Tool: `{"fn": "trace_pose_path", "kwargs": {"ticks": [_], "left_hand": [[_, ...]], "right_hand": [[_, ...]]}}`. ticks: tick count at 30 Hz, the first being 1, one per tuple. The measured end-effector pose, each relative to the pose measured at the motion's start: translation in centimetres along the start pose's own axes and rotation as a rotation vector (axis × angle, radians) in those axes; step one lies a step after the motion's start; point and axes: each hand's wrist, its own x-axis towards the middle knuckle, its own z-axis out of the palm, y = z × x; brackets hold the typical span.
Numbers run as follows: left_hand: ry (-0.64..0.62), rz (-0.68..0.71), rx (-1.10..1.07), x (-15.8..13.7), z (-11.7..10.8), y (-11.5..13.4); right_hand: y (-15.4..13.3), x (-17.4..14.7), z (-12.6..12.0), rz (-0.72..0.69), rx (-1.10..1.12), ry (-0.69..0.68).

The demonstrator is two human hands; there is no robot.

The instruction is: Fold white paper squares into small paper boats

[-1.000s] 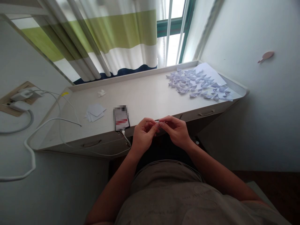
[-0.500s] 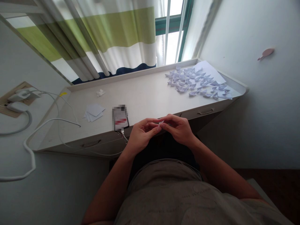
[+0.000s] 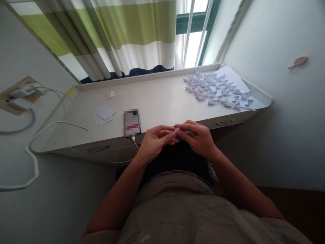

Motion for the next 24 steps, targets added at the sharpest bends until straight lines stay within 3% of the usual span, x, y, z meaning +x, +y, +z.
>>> {"fn": "trace_pose_path", "kwargs": {"ticks": [7, 14, 21, 24], "left_hand": [[0.079, 0.085, 0.058, 0.1, 0.2, -0.1], [0.146, 0.218, 0.272, -0.3, 0.8, -0.5], [0.102, 0.232, 0.321, -0.1, 0.6, -0.9], [0.122, 0.292, 0.449, -0.1, 0.3, -1.0]], "right_hand": [[0.2, 0.5, -0.3, -0.013, -0.003, -0.058], [0.5, 0.6, -0.1, 0.152, 0.058, -0.074], [0.6, 0.3, -0.2, 0.176, 0.095, -0.115], [0.5, 0.2, -0.2, 0.162, 0.023, -0.103]]}}
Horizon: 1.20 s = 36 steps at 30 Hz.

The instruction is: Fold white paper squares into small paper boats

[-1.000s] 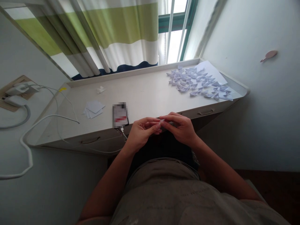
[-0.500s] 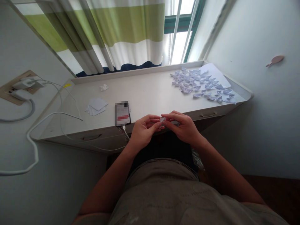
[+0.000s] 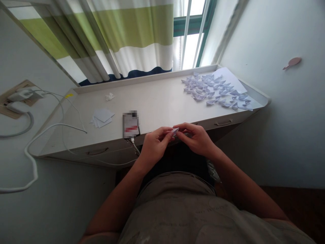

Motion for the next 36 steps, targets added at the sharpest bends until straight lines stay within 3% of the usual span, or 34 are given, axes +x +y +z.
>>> {"fn": "trace_pose_path", "kwargs": {"ticks": [3, 5, 11, 16, 20, 23, 29, 32, 36], "left_hand": [[0.037, 0.092, 0.198, -0.1, 0.1, -0.1], [0.069, 0.105, 0.213, -0.3, 0.5, 0.0], [0.211, -0.034, -0.187, -0.3, 2.1, 0.5], [0.183, -0.193, -0.403, -0.3, 1.6, 0.9], [0.179, -0.191, -0.468, -0.5, 1.2, 1.0], [0.207, -0.193, -0.47, -0.6, 1.1, 0.9], [0.219, -0.149, -0.433, -0.6, 1.5, 0.7], [0.203, -0.084, -0.392, -0.7, 1.7, 0.8], [0.178, -0.084, -0.326, -0.9, 1.2, 0.9]], "right_hand": [[-0.2, -0.2, 0.5, -0.058, -0.155, 0.049], [-0.3, -0.4, 1.2, -0.123, -0.262, 0.115], [-0.3, -0.8, 2.7, -0.343, -0.506, 0.29], [-0.1, -1.1, 2.4, -0.409, -0.572, 0.228], [-0.5, -1.5, 2.3, -0.421, -0.48, 0.188], [-1.1, -1.7, 2.4, -0.344, -0.241, 0.223], [-0.9, -1.7, 3.2, 0.027, 0.183, 0.211], [-0.7, -1.7, 3.3, 0.059, 0.269, 0.203], [-1.0, -1.5, 2.7, 0.006, 0.145, 0.192]]}}
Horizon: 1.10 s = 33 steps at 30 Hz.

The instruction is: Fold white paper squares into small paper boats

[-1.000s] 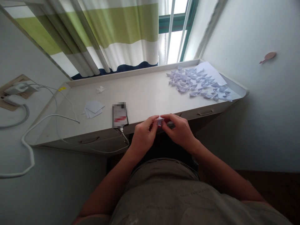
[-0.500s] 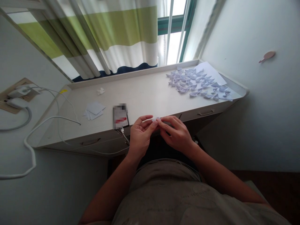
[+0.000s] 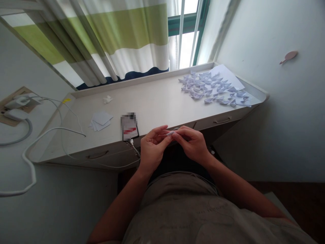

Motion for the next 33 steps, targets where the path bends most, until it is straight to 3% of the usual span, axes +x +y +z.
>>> {"fn": "trace_pose_path", "kwargs": {"ticks": [6, 12, 14, 20, 26, 29, 33], "left_hand": [[-0.197, -0.035, 0.254, 0.9, -1.6, 1.5], [-0.326, 0.01, 0.264, 1.7, -1.9, 2.4], [-0.329, 0.005, 0.235, 1.7, -1.6, 2.3], [-0.117, 0.048, 0.108, 1.7, -0.3, 1.8], [-0.015, 0.078, -0.01, 1.5, 0.6, 1.6], [-0.015, 0.091, -0.023, 1.4, 0.6, 1.6], [-0.117, 0.182, 0.095, 1.4, 0.0, 1.6]], "right_hand": [[-1.5, 1.4, -1.8, -0.063, -0.099, -0.117], [-2.7, 3.1, -3.8, 0.035, -0.047, -0.356], [-2.8, 3.2, -3.9, 0.06, -0.028, -0.38], [-2.9, 2.2, -2.1, 0.081, 0.091, -0.108], [-2.6, 1.8, -0.8, 0.122, 0.23, 0.07], [-2.0, 1.8, -0.3, 0.149, 0.343, 0.115], [-1.6, 1.9, -0.2, 0.154, 0.412, 0.124]]}}
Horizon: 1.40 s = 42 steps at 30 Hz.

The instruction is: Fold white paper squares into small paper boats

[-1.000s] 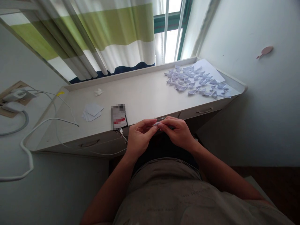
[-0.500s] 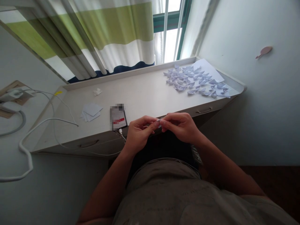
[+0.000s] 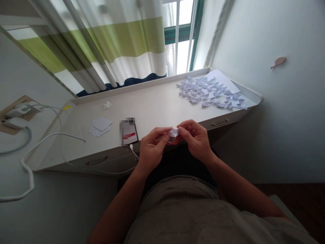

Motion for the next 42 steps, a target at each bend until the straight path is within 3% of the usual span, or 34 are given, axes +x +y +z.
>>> {"fn": "trace_pose_path", "kwargs": {"ticks": [3, 8, 15, 21, 24, 31, 38, 42], "left_hand": [[-0.053, 0.041, 0.098, 0.0, -0.7, -0.1], [-0.13, -0.034, 0.131, 0.2, -1.6, -0.7], [-0.089, -0.012, 0.19, 0.2, -1.9, -0.1], [-0.121, 0.009, 0.201, 0.1, -1.6, 1.1], [-0.128, 0.051, 0.203, 0.1, -1.6, 1.2], [-0.131, 0.059, 0.253, -0.1, -1.6, 0.6], [-0.122, 0.082, 0.206, -0.2, -1.5, 1.0], [-0.134, 0.134, 0.268, -0.1, -1.8, 1.3]], "right_hand": [[0.0, 0.1, -0.2, -0.004, -0.004, -0.005], [0.5, -0.1, -0.5, -0.034, -0.034, -0.05], [1.4, -0.6, -1.7, -0.096, -0.125, -0.186], [0.4, 0.0, -2.7, -0.474, -0.443, -0.309], [0.0, 0.2, -2.9, -0.563, -0.528, -0.311], [-0.9, 0.1, -3.1, -0.523, -0.705, -0.421], [-1.4, 0.2, -2.8, -0.429, -0.559, -0.308], [-1.8, 0.2, -3.1, -0.381, -0.541, -0.369]]}}
